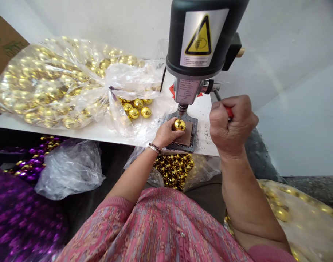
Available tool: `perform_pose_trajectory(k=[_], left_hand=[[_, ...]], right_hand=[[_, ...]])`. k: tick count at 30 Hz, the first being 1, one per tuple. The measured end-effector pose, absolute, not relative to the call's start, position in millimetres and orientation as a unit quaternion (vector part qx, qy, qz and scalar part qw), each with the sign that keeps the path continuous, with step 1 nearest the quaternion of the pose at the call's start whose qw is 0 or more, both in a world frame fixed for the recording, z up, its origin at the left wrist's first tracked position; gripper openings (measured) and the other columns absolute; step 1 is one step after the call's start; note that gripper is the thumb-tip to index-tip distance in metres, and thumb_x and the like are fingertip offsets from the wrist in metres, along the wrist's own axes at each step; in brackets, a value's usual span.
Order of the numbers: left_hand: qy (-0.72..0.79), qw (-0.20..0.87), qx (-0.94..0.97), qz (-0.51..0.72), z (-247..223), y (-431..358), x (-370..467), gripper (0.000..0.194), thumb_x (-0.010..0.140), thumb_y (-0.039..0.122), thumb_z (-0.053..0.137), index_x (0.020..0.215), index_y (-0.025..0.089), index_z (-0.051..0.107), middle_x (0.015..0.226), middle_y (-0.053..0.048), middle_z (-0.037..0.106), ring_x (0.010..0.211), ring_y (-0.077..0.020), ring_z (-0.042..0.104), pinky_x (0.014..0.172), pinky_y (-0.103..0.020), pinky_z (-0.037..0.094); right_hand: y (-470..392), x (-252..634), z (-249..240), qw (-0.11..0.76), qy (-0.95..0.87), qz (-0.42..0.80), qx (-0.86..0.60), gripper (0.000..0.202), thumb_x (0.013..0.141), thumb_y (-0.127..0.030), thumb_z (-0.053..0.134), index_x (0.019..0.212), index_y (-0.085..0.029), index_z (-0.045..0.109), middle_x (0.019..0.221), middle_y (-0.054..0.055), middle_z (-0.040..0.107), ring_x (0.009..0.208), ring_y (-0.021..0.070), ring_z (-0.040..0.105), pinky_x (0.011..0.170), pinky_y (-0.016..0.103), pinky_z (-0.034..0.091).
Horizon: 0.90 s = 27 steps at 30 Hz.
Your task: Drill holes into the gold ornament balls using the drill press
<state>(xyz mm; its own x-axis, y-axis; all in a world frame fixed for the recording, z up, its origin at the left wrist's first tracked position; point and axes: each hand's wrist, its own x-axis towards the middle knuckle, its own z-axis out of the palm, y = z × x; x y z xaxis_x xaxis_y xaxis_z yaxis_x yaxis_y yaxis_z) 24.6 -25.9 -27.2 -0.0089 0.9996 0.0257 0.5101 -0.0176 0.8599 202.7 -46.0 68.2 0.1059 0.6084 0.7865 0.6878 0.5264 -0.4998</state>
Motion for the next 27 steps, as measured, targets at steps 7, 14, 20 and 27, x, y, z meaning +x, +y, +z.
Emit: perform_pose_trajectory(k=[7,14,20,27], left_hand=[[0.609,0.345,0.633,0.331,-23,-29,25,0.061,0.079,0.023,0.084,0.137,0.017,0.069,0.113,-0.008,0.078,0.102,-0.0275,0.072,0.094,-0.038,0.056],[0.604,0.342,0.635,0.338,-19,-32,26,0.046,0.079,0.025,0.082,0.124,0.021,0.072,0.104,-0.003,0.078,0.093,-0.0241,0.071,0.087,-0.035,0.055],[0.593,0.358,0.633,0.346,-24,-29,24,0.047,0.078,0.026,0.082,0.123,0.023,0.072,0.103,-0.003,0.077,0.092,-0.0237,0.071,0.087,-0.035,0.055],[0.533,0.425,0.634,0.364,-30,-32,10,0.058,0.074,0.020,0.080,0.130,0.018,0.067,0.107,-0.004,0.074,0.094,-0.0198,0.068,0.089,-0.033,0.056]], right_hand=[[-44,202,54,0.590,-0.655,-0.070,-0.467,0.035,0.101,-0.052,0.045,0.085,-0.023,0.057,0.071,0.001,0.051,0.066,0.0097,0.047,0.066,0.027,0.041],[-40,198,34,0.614,-0.634,-0.097,-0.460,0.034,0.100,-0.051,0.045,0.086,-0.022,0.056,0.072,0.001,0.052,0.065,0.0102,0.047,0.066,0.028,0.043],[-37,193,38,0.633,-0.620,-0.094,-0.453,0.041,0.101,-0.057,0.040,0.082,-0.022,0.051,0.068,0.000,0.052,0.062,0.0104,0.048,0.063,0.028,0.042],[-16,195,113,0.620,-0.598,0.001,-0.508,0.032,0.102,-0.042,0.043,0.080,-0.019,0.038,0.066,-0.005,0.044,0.059,0.0041,0.039,0.068,0.024,0.036]])
